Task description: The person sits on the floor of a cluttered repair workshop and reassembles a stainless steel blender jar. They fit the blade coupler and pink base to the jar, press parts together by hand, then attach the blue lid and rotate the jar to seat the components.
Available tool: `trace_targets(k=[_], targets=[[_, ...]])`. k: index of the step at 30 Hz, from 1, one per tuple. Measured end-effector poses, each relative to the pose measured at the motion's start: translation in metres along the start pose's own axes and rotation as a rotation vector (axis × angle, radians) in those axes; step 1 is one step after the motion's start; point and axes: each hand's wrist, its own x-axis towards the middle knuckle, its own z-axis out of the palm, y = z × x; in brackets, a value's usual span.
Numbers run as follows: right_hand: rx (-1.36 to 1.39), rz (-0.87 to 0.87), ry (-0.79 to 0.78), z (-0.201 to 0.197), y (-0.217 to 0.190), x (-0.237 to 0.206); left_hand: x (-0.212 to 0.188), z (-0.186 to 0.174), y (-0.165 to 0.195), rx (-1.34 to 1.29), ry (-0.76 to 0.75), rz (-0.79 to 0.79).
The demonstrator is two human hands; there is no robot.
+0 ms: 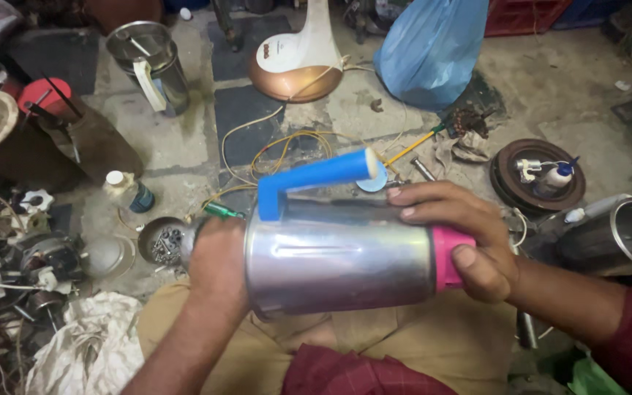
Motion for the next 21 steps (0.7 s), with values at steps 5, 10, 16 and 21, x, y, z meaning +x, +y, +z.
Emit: trace_targets(k=[5, 10, 16, 21], targets=[[0.199, 0.245, 0.195, 0.007, -0.027, -0.009, 0.015, -0.021, -0.002, 0.092, 0.163, 0.219], [0.678, 0.678, 0.457, 0.02, -0.039, -0.008, 0.019, -0.031, 0.009, 0.125, 0.285, 0.307], [0.617, 0.66, 0.478, 0.007, -0.031, 0.011, 0.019, -0.039, 0.013, 0.049, 0.216, 0.162], [-0.196, -0.408, 0.035, -0.017, -0.018, 0.021, 0.017, -0.05, 0.012, -0.079, -0.148, 0.019]])
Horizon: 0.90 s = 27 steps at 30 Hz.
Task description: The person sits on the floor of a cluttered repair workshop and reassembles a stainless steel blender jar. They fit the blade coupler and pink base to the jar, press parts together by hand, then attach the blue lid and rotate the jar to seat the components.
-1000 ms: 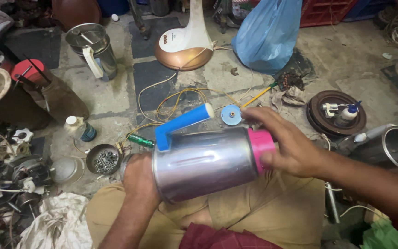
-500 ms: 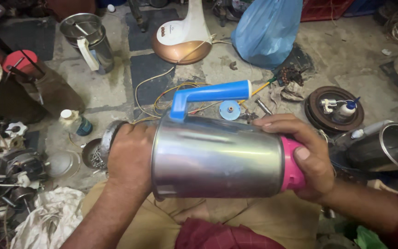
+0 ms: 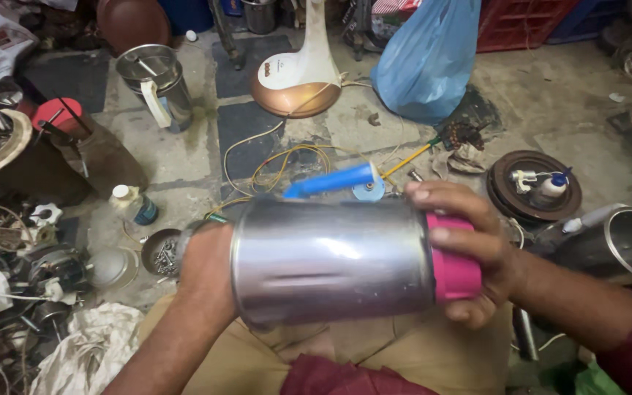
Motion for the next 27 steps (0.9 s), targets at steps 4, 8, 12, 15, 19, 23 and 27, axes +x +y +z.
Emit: trace_targets(k=[4, 8, 12, 15, 19, 23, 27], targets=[[0.025, -0.01, 0.116, 0.014, -0.002, -0.011, -0.004, -0.002, 0.002, -0.071, 0.05, 0.052], [0.018, 0.063, 0.294, 0.029, -0.013, -0.017, -0.003, -0.004, -0.001, 0.049, 0.037, 0.051], [-0.001, 0.149, 0.31, 0.031, -0.025, -0.021, -0.007, -0.01, -0.003, 0.031, 0.189, 0.13], [-0.004, 0.228, 0.356, 0.036, -0.035, -0.027, -0.008, -0.013, -0.004, 0.094, 0.186, 0.158], [0.065, 0.431, 0.415, 0.049, -0.054, -0.034, -0.011, -0.019, 0.0, 0.149, 0.328, 0.23], [0.417, 0.919, 0.692, 0.067, -0.06, -0.029, -0.013, -0.03, 0.013, 0.423, 0.462, 0.315], [1.023, 1.558, 1.028, 0.083, -0.044, -0.018, -0.005, -0.045, 0.024, 0.764, 0.499, 0.353]])
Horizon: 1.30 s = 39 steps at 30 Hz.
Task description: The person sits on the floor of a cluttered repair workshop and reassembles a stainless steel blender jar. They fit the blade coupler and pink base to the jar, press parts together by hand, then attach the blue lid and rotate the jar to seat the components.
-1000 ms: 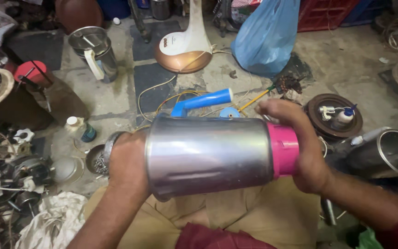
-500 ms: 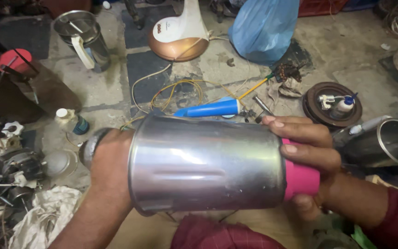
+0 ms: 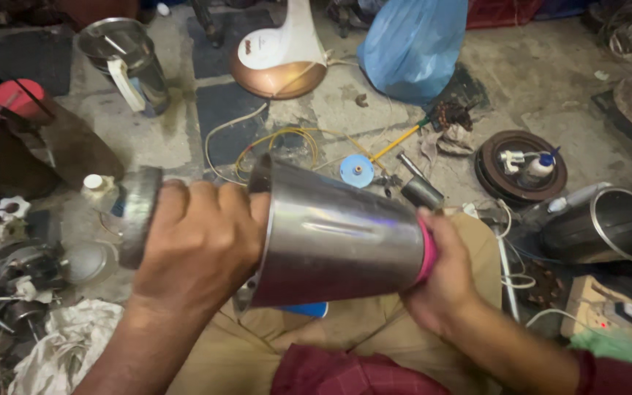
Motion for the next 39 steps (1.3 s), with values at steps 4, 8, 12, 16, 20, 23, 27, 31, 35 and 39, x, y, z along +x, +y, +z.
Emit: trace_targets(k=[4, 8, 12, 16, 20, 23, 27, 31, 35, 39], targets=[[0.023, -0.035, -0.125, 0.002, 0.003, 0.012, 0.01, -0.003, -0.008, -0.001, -0.087, -0.018], [0.022, -0.141, -0.222, -0.007, 0.006, 0.027, 0.007, -0.007, -0.009, 0.063, -0.048, -0.048], [-0.052, -0.186, -0.271, -0.016, 0.007, 0.038, -0.001, -0.007, -0.008, 0.044, -0.114, -0.058], [-0.139, -0.229, -0.31, -0.02, 0.013, 0.029, -0.011, 0.007, -0.005, -0.103, -0.161, -0.09], [-0.461, -0.404, -0.313, -0.027, 0.02, 0.011, -0.036, 0.028, 0.002, -0.229, -0.199, -0.113], [-0.453, -0.354, -0.345, -0.031, 0.028, 0.009, -0.063, 0.045, 0.009, -0.319, -0.273, -0.115], [-0.594, -0.346, -0.288, -0.033, 0.041, 0.013, -0.093, 0.068, 0.025, -0.318, -0.462, -0.155], [-0.737, -0.528, -0.44, -0.038, 0.042, 0.023, -0.117, 0.086, 0.023, -0.461, -0.392, -0.248], [-0.626, -0.278, -0.177, -0.041, 0.044, 0.044, -0.134, 0.088, 0.034, -0.384, -0.421, -0.247], [-0.727, -0.325, -0.276, -0.039, 0.061, 0.05, -0.145, 0.086, 0.056, -0.257, -0.538, -0.408]])
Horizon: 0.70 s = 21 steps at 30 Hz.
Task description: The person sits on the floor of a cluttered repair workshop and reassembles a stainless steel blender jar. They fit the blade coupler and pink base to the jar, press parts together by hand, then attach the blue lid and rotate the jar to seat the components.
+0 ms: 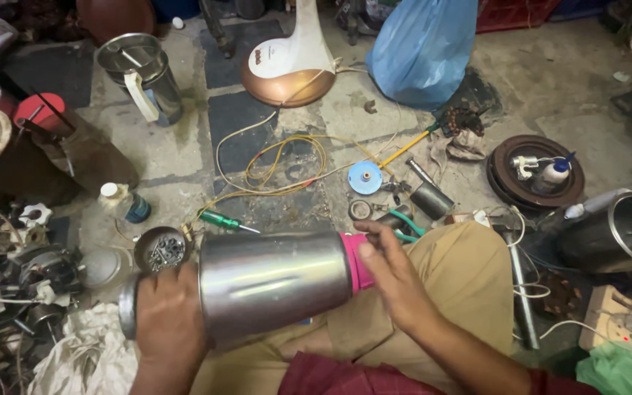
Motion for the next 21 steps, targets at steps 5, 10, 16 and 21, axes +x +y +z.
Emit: trace_targets(k=[5, 10, 16, 21], targets=[[0.199, 0.258, -0.027, 0.019, -0.003, 0.006, -0.008, 0.023, 0.005, -0.072, 0.026, -0.082], [-0.064, -0.21, -0.083, 0.012, -0.008, -0.006, 0.0, 0.051, -0.02, -0.315, -0.488, -0.037], [-0.046, -0.201, -0.087, 0.001, 0.007, 0.002, -0.002, 0.031, 0.0, -0.381, -0.019, -0.013], [-0.299, -0.682, -0.296, -0.022, 0.002, 0.0, 0.022, -0.019, -0.006, -0.945, -0.575, 0.211]])
